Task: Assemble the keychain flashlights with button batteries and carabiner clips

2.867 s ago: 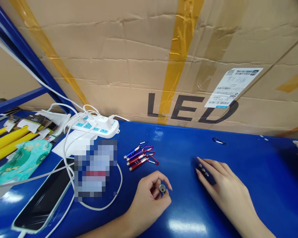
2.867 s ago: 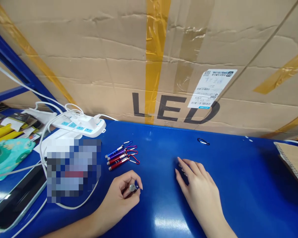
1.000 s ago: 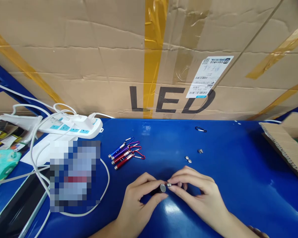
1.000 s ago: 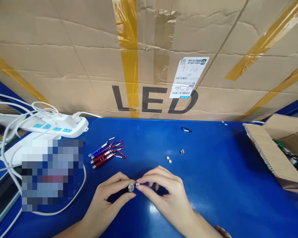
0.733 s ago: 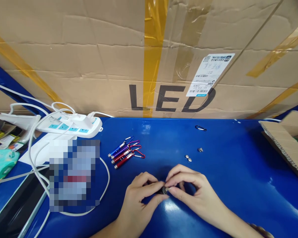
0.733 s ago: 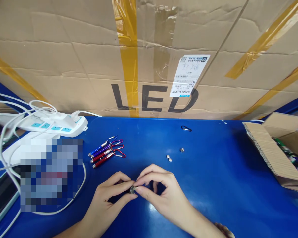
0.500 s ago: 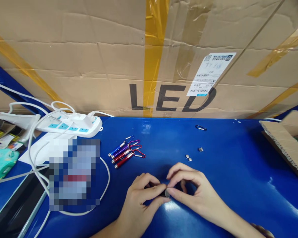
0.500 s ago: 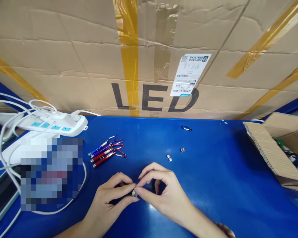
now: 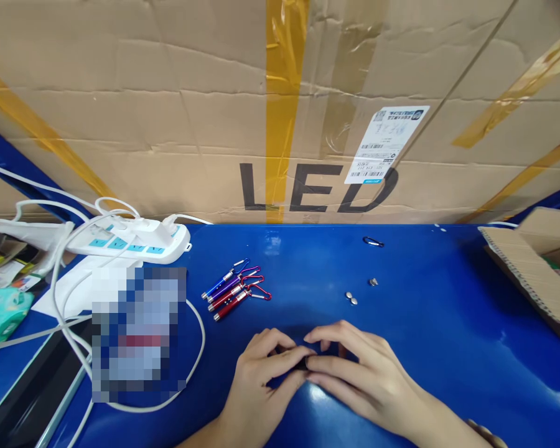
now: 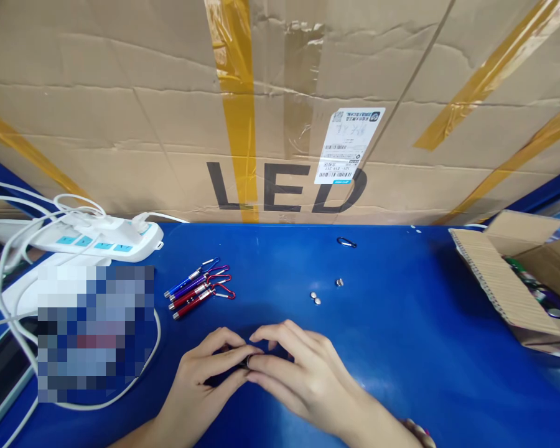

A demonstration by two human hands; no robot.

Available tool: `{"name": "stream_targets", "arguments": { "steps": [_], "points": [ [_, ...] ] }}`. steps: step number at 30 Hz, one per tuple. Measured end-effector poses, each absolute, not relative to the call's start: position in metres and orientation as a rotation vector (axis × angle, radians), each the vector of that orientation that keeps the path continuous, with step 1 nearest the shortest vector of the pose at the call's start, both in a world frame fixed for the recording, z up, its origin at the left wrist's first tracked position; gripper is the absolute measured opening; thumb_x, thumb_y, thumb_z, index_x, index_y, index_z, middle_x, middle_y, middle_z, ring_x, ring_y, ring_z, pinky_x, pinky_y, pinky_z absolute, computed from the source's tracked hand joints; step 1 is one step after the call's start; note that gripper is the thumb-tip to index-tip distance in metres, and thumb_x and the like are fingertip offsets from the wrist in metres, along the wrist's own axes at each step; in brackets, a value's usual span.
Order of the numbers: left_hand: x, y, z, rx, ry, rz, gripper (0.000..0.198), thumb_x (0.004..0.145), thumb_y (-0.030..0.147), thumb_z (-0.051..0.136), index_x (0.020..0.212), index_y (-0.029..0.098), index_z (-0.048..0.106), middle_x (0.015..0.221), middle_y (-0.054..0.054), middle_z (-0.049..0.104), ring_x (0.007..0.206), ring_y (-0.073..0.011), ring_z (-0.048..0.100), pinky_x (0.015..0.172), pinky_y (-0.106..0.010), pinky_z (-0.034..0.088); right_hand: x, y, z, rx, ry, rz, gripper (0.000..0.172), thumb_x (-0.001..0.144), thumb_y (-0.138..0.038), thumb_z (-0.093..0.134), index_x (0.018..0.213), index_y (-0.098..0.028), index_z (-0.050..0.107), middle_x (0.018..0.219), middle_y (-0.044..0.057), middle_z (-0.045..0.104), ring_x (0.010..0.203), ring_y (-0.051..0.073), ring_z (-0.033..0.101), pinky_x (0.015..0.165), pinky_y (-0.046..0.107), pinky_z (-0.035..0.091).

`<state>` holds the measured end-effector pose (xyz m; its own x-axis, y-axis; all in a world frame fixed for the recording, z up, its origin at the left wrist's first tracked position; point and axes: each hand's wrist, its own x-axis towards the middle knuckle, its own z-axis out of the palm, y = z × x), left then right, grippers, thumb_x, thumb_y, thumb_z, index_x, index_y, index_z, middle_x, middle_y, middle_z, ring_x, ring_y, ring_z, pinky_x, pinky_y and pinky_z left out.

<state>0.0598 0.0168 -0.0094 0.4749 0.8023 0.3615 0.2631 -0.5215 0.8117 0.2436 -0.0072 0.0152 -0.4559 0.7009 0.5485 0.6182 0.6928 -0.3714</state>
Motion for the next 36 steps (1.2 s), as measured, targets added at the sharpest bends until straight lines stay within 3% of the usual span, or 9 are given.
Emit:
{"name": "stream_targets", "arguments": {
  "steps": [5, 10, 13, 17, 23, 30, 34, 36],
  "points": [
    [0.061, 0.017, -0.005, 1.976, 0.904, 0.994, 0.011, 0.081, 0.016, 0.065, 0.085, 0.017, 0.074, 0.071, -0.003, 0.065, 0.063, -0.0164, 0.061, 0.058, -0.025, 0.048, 0.243, -0.005, 0.019, -1.037, -2.128, 0.168, 0.014, 0.088, -0.028, 0.056, 0.086, -0.017, 0.065, 0.088, 0.006, 0.066, 0.070, 0.011, 0.061, 0.058, 0.020, 0.051],
    [0.061, 0.018, 0.003, 1.844, 0.984, 0.979, 0.012, 0.077, 0.010, 0.066, 0.082, 0.018, 0.073, 0.072, -0.002, 0.066, 0.066, -0.0142, 0.063, 0.064, -0.021, 0.049, 0.254, 0.002, 0.009, -1.439, -2.040, -0.247, 0.020, 0.091, -0.023, 0.048, 0.093, -0.017, 0.067, 0.097, 0.008, 0.068, 0.084, 0.017, 0.066, 0.069, 0.028, 0.055],
    [0.062, 0.018, 0.005, 1.757, 0.997, 0.961, 0.013, 0.077, 0.010, 0.064, 0.081, 0.018, 0.073, 0.073, -0.002, 0.066, 0.066, -0.0130, 0.062, 0.064, -0.019, 0.050, 0.264, 0.008, -0.002, -1.720, -2.034, -0.503, 0.033, 0.094, -0.024, 0.037, 0.095, -0.015, 0.069, 0.102, 0.010, 0.069, 0.083, 0.023, 0.068, 0.062, 0.034, 0.057],
    [0.063, 0.016, 0.007, 1.696, 1.010, 0.944, 0.013, 0.075, 0.009, 0.064, 0.079, 0.017, 0.074, 0.072, -0.002, 0.066, 0.065, -0.0136, 0.062, 0.063, -0.020, 0.050, 0.273, 0.012, -0.007, -1.801, -2.052, -0.639, 0.044, 0.096, -0.024, 0.027, 0.093, -0.014, 0.070, 0.091, 0.009, 0.072, 0.079, 0.024, 0.069, 0.060, 0.036, 0.057],
    [0.062, 0.015, 0.010, 1.736, 1.007, 0.956, 0.013, 0.081, 0.013, 0.056, 0.077, 0.016, 0.068, 0.072, -0.003, 0.065, 0.066, -0.0151, 0.059, 0.065, -0.024, 0.047, 0.284, 0.013, -0.011, -1.827, -2.064, -0.604, 0.051, 0.096, -0.030, 0.023, 0.088, -0.015, 0.070, 0.079, 0.007, 0.073, 0.071, 0.024, 0.070, 0.056, 0.034, 0.057],
    [0.049, 0.019, 0.014, 2.185, 0.839, 0.887, 0.018, 0.090, 0.020, 0.036, 0.079, 0.018, 0.051, 0.075, -0.005, 0.063, 0.066, -0.0168, 0.057, 0.067, -0.028, 0.044, 0.301, 0.016, -0.034, -1.837, -2.078, -0.320, 0.047, 0.094, -0.032, 0.024, 0.098, -0.017, 0.069, 0.088, 0.008, 0.073, 0.079, 0.025, 0.070, 0.061, 0.034, 0.057],
    [0.051, 0.016, 0.011, 2.422, 0.763, 0.849, 0.025, 0.095, 0.029, 0.030, 0.083, 0.018, 0.049, 0.075, -0.005, 0.066, 0.063, -0.0160, 0.058, 0.068, -0.029, 0.044, 0.307, 0.019, -0.039, -1.800, -2.061, -0.214, 0.044, 0.091, -0.032, 0.027, 0.100, -0.019, 0.068, 0.091, 0.008, 0.073, 0.081, 0.025, 0.070, 0.061, 0.034, 0.057],
    [0.050, 0.008, 0.002, 2.457, 0.676, 0.906, 0.032, 0.097, 0.035, 0.025, 0.085, 0.018, 0.049, 0.074, -0.005, 0.068, 0.059, -0.0150, 0.059, 0.061, -0.027, 0.044, 0.306, 0.019, -0.038, -1.764, -2.055, -0.203, 0.042, 0.090, -0.033, 0.029, 0.098, -0.019, 0.068, 0.090, 0.008, 0.073, 0.080, 0.026, 0.070, 0.059, 0.034, 0.058]
  ]
}}
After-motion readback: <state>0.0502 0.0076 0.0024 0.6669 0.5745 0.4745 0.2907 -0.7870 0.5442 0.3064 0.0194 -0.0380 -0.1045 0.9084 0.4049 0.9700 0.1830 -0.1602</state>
